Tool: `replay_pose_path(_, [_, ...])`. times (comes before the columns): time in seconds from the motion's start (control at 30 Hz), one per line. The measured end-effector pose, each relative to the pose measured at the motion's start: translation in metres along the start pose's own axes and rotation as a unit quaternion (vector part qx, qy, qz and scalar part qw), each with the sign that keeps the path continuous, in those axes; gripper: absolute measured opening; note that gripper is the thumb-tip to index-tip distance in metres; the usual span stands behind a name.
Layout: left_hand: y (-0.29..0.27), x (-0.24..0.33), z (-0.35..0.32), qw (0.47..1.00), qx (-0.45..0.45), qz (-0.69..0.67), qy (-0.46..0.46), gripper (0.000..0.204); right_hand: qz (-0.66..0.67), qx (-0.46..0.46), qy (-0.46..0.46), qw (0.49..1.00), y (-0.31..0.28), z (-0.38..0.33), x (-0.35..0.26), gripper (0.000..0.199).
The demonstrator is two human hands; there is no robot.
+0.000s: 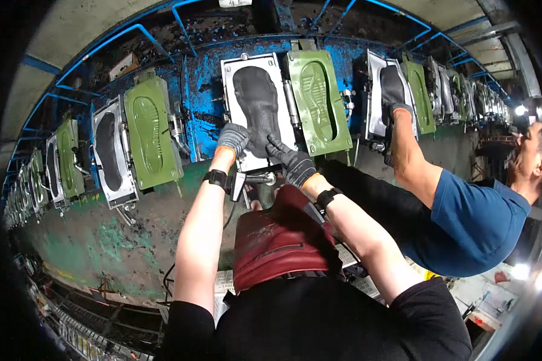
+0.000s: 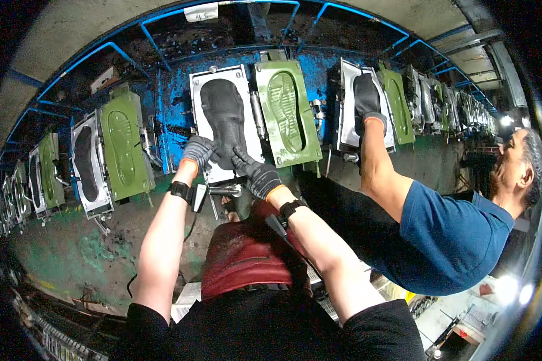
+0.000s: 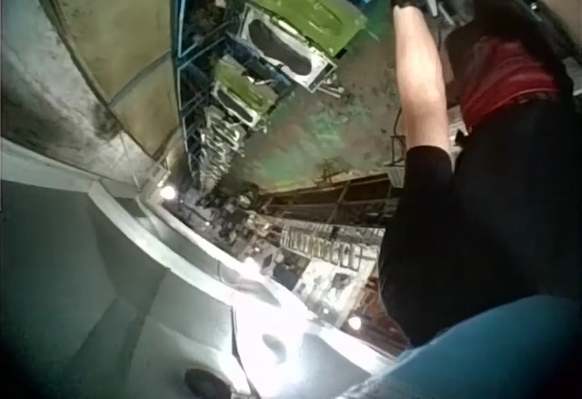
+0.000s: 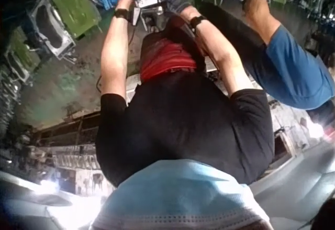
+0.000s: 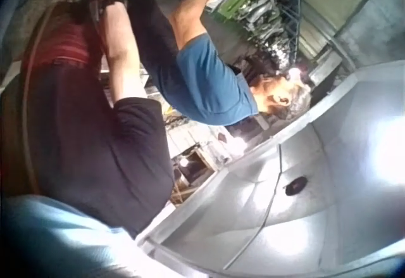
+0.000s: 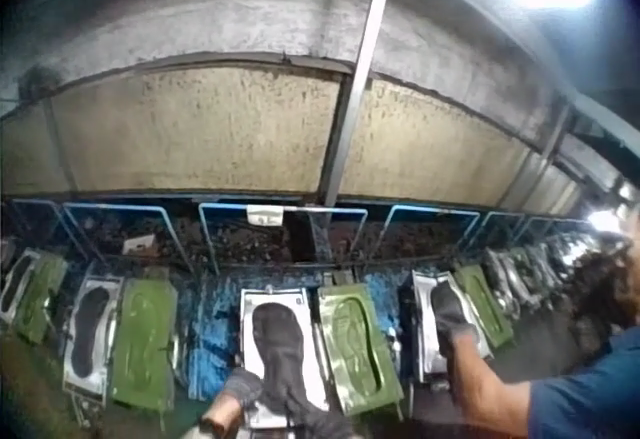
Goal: Operating a footwear molding machine by placing shoe components into the mold and retrieving them.
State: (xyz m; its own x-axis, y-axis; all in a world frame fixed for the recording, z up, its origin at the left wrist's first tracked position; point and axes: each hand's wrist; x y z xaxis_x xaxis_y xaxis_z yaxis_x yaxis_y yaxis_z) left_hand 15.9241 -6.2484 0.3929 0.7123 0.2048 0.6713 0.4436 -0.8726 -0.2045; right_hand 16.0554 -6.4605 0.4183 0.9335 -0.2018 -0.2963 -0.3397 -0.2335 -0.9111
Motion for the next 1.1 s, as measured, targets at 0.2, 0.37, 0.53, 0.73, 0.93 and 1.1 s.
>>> replay_pose_path(0.2, [-0.008,0.085,0.037,0.842,0.326,0.322,0.284,0.052,0.046,-0.018,0.054,0.997,-0.012,0.008,-0.043,0.087])
replay_pose_path(0.37, [0.044,0.116,0.075,0.773,0.249,0.488,0.319,0.083,0.036,0.043,0.068,0.996,0.016,0.003,-0.042,0.066])
replay_pose_path(0.53, [0.022,0.139,0.091,0.785,0.208,0.517,0.27,0.089,0.132,-0.103,0.054,0.984,0.003,0.011,-0.032,0.131])
replay_pose_path(0.73, [0.007,0.118,0.104,0.801,0.268,0.366,0.39,0.057,0.14,-0.129,0.021,0.982,-0.007,0.017,-0.024,0.119])
replay_pose_path(0.93, [0.009,0.127,0.101,0.823,0.247,0.403,0.316,0.071,0.095,-0.097,0.015,0.991,-0.007,0.013,-0.025,0.114])
replay_pose_path(1.1, [0.002,0.152,0.097,0.823,0.191,0.449,0.291,0.08,0.094,-0.04,0.042,0.994,0.007,0.007,-0.026,0.106])
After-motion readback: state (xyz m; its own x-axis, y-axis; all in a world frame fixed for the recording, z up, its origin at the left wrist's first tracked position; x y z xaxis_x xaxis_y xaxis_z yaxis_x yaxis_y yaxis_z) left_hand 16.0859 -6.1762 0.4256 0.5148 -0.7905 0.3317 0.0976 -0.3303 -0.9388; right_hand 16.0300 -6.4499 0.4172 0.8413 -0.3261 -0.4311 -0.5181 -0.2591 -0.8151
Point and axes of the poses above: each hand's wrist, its own z-axis towards the middle knuckle, its own y-axis out of the palm, x = y × z, and after that the axes turned 10 degrees about -z, right-handed
